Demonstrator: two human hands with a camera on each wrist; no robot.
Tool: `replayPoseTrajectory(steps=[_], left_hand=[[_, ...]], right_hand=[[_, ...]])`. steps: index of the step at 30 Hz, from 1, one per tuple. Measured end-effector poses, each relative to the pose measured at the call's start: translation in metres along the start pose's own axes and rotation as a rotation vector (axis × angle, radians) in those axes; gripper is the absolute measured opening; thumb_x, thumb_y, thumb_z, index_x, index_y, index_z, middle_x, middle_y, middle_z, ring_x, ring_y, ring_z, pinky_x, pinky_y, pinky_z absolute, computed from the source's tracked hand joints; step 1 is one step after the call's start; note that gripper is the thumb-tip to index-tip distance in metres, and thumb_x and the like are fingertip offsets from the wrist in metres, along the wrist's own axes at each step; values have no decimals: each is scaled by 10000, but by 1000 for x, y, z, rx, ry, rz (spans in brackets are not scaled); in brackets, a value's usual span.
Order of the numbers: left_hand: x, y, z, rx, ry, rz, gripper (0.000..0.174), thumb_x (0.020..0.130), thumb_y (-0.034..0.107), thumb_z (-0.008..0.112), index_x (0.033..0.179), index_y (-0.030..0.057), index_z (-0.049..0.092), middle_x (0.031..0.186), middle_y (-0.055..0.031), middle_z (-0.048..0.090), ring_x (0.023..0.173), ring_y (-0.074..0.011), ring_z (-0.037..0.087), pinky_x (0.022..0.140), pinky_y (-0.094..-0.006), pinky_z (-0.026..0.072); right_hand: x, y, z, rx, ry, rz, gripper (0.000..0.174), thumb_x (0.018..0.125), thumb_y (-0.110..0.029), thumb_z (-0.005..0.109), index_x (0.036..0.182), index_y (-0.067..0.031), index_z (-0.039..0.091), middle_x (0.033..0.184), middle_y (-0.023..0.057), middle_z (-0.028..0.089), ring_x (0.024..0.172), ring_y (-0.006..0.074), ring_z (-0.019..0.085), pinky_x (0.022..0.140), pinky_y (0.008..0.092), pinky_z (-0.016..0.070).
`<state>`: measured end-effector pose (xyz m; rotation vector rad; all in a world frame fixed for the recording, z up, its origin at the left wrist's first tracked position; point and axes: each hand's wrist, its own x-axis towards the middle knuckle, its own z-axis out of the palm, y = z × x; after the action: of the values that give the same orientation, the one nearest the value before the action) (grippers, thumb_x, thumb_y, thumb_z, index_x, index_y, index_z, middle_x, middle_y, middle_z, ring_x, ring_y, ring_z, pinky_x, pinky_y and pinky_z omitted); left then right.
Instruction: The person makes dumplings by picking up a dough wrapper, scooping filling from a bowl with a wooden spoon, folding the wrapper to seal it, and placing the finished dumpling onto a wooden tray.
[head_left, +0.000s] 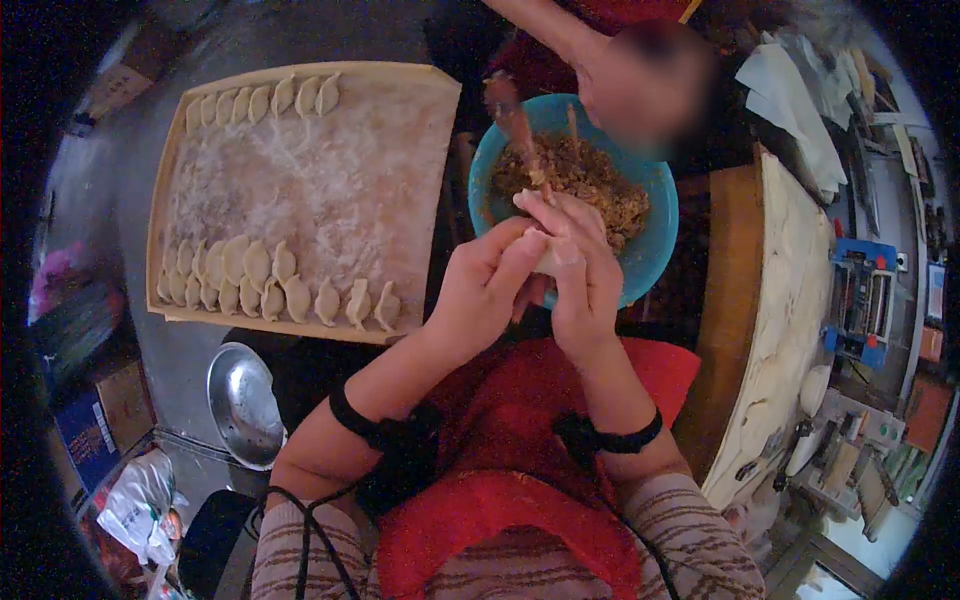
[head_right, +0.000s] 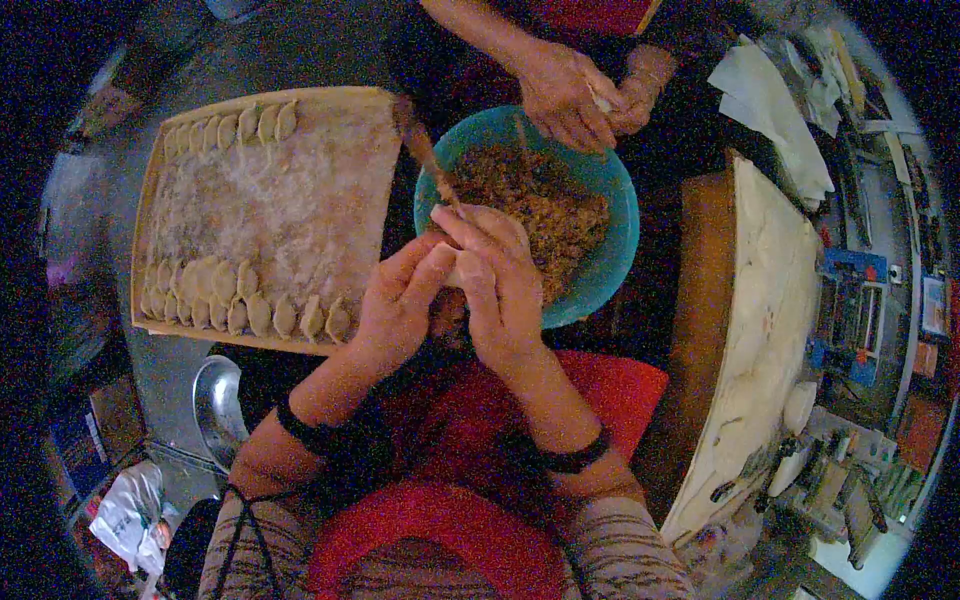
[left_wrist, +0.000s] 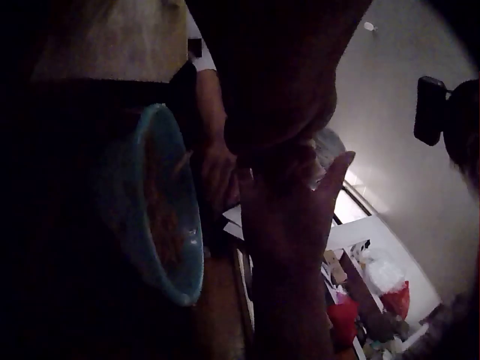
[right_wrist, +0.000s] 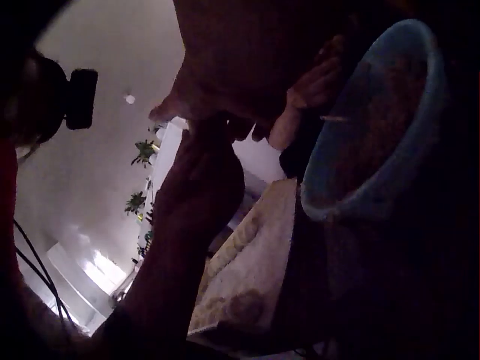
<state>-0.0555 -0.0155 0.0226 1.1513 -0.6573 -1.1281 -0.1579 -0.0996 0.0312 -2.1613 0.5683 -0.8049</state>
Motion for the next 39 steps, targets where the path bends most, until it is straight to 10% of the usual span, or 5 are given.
replayPoseTrajectory(steps=[5, 26, 28, 30, 39], left_hand=[[5, -13, -6, 624, 183, 626, 249, 943, 200, 433, 953, 5, 588, 621, -70, 573, 495, -77, 539, 426, -244, 404], [4, 35, -54, -177, 68, -230, 337, 948, 291, 397, 848, 29, 584, 670, -3, 528, 618, -102, 502, 546, -285, 407], [19, 11, -100, 805, 504, 797, 281, 896, 269, 493, 866, 15, 609, 665, -33, 580, 547, -168, 520, 523, -303, 424], [-5, 65, -130, 740, 315, 20, 216, 805, 221, 591, 902, 31, 626, 712, -83, 634, 594, -242, 577, 577, -323, 450], [-34, 24, -196, 1335, 170, -236, 277, 739, 217, 651, 945, 35, 619, 798, -124, 646, 715, -252, 619, 653, -355, 488]], right_hand=[[1, 2, 2, -73, -7, -44, 367, 908, -221, 380, 1140, -17, 579, 1140, 156, 571, 1079, 315, 503, 952, 389, 360], [-6, 1, 13, 270, 142, 305, 519, 907, -381, 304, 1118, 12, 570, 1097, 127, 594, 1033, 230, 552, 944, 345, 389], [-12, 3, -9, 259, 189, 329, 485, 940, -297, 256, 1139, 22, 562, 1091, 148, 595, 1019, 247, 557, 950, 348, 389], [-24, 20, -26, 393, 262, 264, 480, 956, -269, 243, 1128, 45, 563, 1077, 155, 596, 1007, 243, 558, 950, 349, 390], [-54, 33, -69, 264, 419, 496, 504, 969, -286, 255, 1104, 96, 556, 1076, 158, 587, 1016, 241, 545, 939, 378, 392]])
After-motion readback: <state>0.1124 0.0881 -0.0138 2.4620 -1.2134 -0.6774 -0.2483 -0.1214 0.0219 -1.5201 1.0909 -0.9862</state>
